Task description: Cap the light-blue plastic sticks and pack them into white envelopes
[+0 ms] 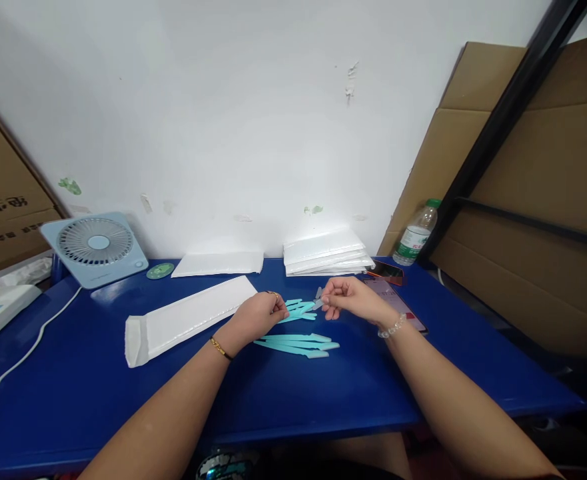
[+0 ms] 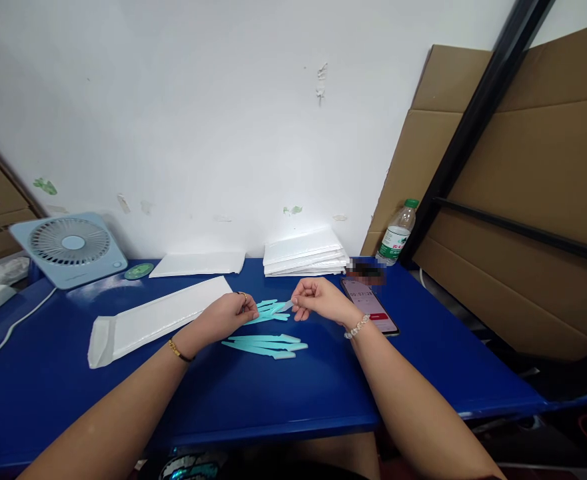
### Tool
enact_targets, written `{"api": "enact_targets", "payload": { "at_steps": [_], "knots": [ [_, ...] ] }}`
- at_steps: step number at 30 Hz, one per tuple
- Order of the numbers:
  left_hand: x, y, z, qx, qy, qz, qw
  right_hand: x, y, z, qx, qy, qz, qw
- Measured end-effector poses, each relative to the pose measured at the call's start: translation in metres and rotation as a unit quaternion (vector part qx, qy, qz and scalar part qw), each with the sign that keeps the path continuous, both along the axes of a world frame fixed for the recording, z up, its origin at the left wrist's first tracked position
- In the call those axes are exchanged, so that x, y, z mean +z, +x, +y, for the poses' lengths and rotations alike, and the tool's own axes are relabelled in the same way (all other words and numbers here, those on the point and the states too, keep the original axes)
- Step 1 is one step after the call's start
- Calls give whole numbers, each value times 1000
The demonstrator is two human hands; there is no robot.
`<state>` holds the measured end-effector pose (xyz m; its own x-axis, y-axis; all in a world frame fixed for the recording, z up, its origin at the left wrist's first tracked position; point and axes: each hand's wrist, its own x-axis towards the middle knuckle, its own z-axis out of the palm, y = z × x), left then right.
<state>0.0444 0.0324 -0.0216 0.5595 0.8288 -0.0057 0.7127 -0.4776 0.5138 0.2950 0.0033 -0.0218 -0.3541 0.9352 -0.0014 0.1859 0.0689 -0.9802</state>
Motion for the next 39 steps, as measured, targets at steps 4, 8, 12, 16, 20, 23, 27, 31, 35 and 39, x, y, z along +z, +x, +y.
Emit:
{"api": "enact_targets", "payload": {
  "at_steps": [4,8,12,16,20,23,27,31,35,39],
  "knots": [
    [0,0,0,-4,-1,-8,1000,0,-3,0,-1,5,-3,1000],
    [1,2,-4,-11,-10,-23,1000,-2,-11,-1,21,-2,-2,1000],
    [1,3,-8,-52,-44,-9,998,-2,-15,-4,80,-37,-29,996],
    [-4,4,-4,-42,33,26,998,1,-1,-2,66,-21,-121,990],
    [-10,1,5,-17,122,64,990,-3,23,8,-85,124,-274,950],
    [-12,0,8,-18,111,84,990,-12,28,14,-93,203,-354,908],
    [-13,0,9,-10,82,65,994,-20,11,17,-36,251,-386,887],
    [-11,-2,10,-8,56,24,998,-23,-5,17,-27,292,-460,838],
    [-4,-5,9,16,63,-5,998,-20,-6,14,-48,269,-423,864],
    [-2,-6,9,25,68,-12,997,-13,-1,9,-35,190,-258,947]
  ]
}}
